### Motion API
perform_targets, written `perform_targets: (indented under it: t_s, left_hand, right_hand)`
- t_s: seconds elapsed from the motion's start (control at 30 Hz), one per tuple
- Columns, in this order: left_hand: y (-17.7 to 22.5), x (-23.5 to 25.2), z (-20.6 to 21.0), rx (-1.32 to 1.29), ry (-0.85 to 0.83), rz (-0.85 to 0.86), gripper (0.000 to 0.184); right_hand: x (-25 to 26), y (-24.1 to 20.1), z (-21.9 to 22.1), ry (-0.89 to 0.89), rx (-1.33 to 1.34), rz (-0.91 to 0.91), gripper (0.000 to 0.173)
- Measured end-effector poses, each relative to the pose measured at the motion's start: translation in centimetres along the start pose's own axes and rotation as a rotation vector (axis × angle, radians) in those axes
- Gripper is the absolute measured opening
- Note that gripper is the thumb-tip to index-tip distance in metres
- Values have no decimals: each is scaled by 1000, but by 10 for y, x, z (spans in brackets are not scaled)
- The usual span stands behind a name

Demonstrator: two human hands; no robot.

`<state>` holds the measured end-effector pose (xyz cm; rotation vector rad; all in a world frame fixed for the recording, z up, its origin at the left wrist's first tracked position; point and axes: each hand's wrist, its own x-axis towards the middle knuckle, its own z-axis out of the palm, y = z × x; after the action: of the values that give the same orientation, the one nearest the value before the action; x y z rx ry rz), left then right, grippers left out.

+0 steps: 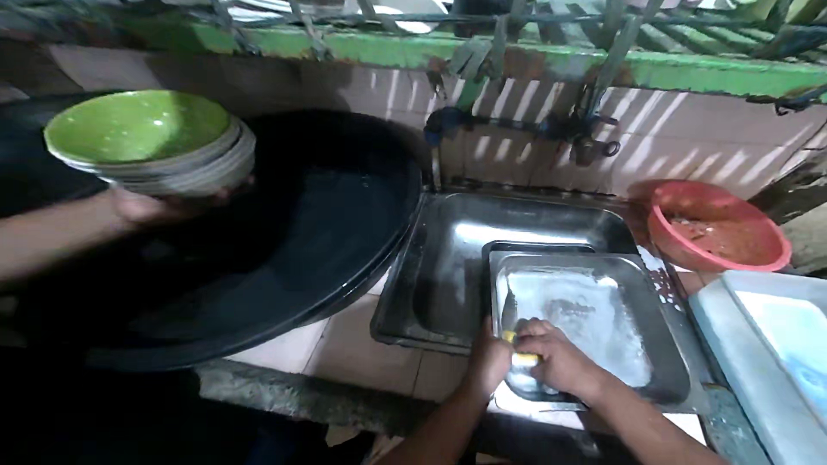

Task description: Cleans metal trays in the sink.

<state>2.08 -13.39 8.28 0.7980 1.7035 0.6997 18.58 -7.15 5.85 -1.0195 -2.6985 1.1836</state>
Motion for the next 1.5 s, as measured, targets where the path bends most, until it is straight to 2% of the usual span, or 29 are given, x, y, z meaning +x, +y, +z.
perform_targets:
  t_s: [0.07, 0.13, 0.23, 0.3, 0.37, 0.43, 0.53, 0.6, 0.7, 0.73, 0.8, 0.9, 0.97, 1.1, 1.17, 1.23, 1.4, 1.5]
  left_hand:
    - [0, -1, 1, 16, -5, -5, 76]
    - [0, -1, 2, -1, -3, -7, 76]
    - [1, 0, 1, 1, -13, -21, 77]
    - [1, 1, 2, -9, -15, -14, 75]
    - [-3, 2, 3, -48, 1, 18, 70]
    - [-4, 4, 4, -31, 20, 32, 67]
    - [1, 3, 4, 71, 29, -12, 73]
    - [4, 0, 3, 91, 33, -36, 73]
    - [0, 1, 4, 48, 32, -42, 75]
    - [-1, 3, 5, 36, 36, -46, 75]
    - [-3, 3, 7, 19, 42, -52, 74]
    - [-4, 4, 9, -17, 49, -50, 79]
    - [-5, 5, 9, -16, 60, -57, 77]
    - [-2, 3, 6, 41, 40, -55, 71]
    - [-3, 3, 7, 18, 42, -42, 70]
    - [-3, 2, 8, -12, 47, -32, 70]
    - [-4, 3, 10, -39, 68, -19, 71]
    - [-3, 3, 7, -61, 45, -7, 65]
  right_hand:
    - [-21, 11, -7, -73, 4, -66, 36]
    - [-47, 30, -22, -100, -3, -40, 33]
    - [-93, 70, -52, -72, -43, 178, 38]
    - [-105, 82, -59, -7, -67, 286, 41]
    - [-88, 65, -45, 39, -98, 277, 41]
    - [-55, 32, -18, 77, -101, 119, 42]
    - [-8, -6, 2, -20, -203, 29, 46]
    - [-6, 9, -8, 107, -276, 109, 45]
    - [-18, 57, -37, 391, -379, 416, 43]
    - [-16, 62, -42, 467, -386, 485, 42]
    - [2, 46, -36, 489, -359, 513, 47]
    - [44, 6, -7, 354, -348, 277, 48]
    - [60, 1, -9, 239, -374, 208, 47]
    - [40, 36, -67, 118, -527, 292, 37]
    - [22, 50, -98, 42, -635, 411, 28]
    - [9, 58, -118, 6, -692, 565, 28]
    - [-19, 48, -125, -171, -789, 720, 31]
    - [-52, 40, -112, -289, -748, 683, 33]
